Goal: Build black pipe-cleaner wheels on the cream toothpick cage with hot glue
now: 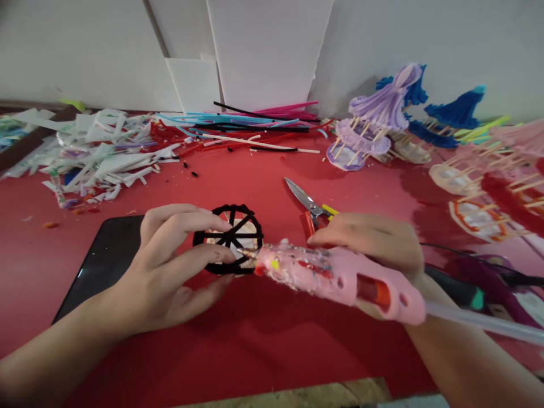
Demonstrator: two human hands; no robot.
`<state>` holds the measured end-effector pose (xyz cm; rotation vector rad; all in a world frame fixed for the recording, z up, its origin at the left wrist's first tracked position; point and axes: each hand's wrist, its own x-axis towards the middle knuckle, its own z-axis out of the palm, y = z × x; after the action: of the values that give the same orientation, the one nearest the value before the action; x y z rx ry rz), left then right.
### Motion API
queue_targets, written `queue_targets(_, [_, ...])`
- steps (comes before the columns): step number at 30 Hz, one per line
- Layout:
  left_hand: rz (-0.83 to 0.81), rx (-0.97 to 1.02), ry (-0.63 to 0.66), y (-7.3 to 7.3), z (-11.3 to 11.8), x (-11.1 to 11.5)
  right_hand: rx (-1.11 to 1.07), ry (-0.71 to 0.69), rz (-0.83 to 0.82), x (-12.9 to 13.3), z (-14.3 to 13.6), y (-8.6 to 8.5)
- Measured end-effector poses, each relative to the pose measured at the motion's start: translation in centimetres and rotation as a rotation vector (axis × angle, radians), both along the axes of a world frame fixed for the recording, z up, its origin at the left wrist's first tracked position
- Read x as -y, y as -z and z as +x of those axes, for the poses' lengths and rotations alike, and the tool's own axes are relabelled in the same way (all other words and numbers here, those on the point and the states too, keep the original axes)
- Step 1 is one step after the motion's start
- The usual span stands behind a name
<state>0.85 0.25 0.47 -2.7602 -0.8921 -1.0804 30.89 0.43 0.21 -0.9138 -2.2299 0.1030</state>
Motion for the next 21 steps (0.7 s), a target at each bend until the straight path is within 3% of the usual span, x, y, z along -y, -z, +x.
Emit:
queue_targets(3, [-0.015, -0.005, 0.004, -0.1, -0.1, 0.0, 0.01, -0.133, -0.048, -0.2, -0.4, -0.4])
queue_targets(8, [-0.017, -0.011, 0.005, -0.1, -0.2, 0.2, -0.012, -0.086, 0.051, -0.2, -1.0, -0.2])
queue_targets(21, [-0.018, -0.013, -0.008, -0.1, -0.1, 0.1, 0.137, -0.136, 0.183, -0.4, -0.7, -0.1])
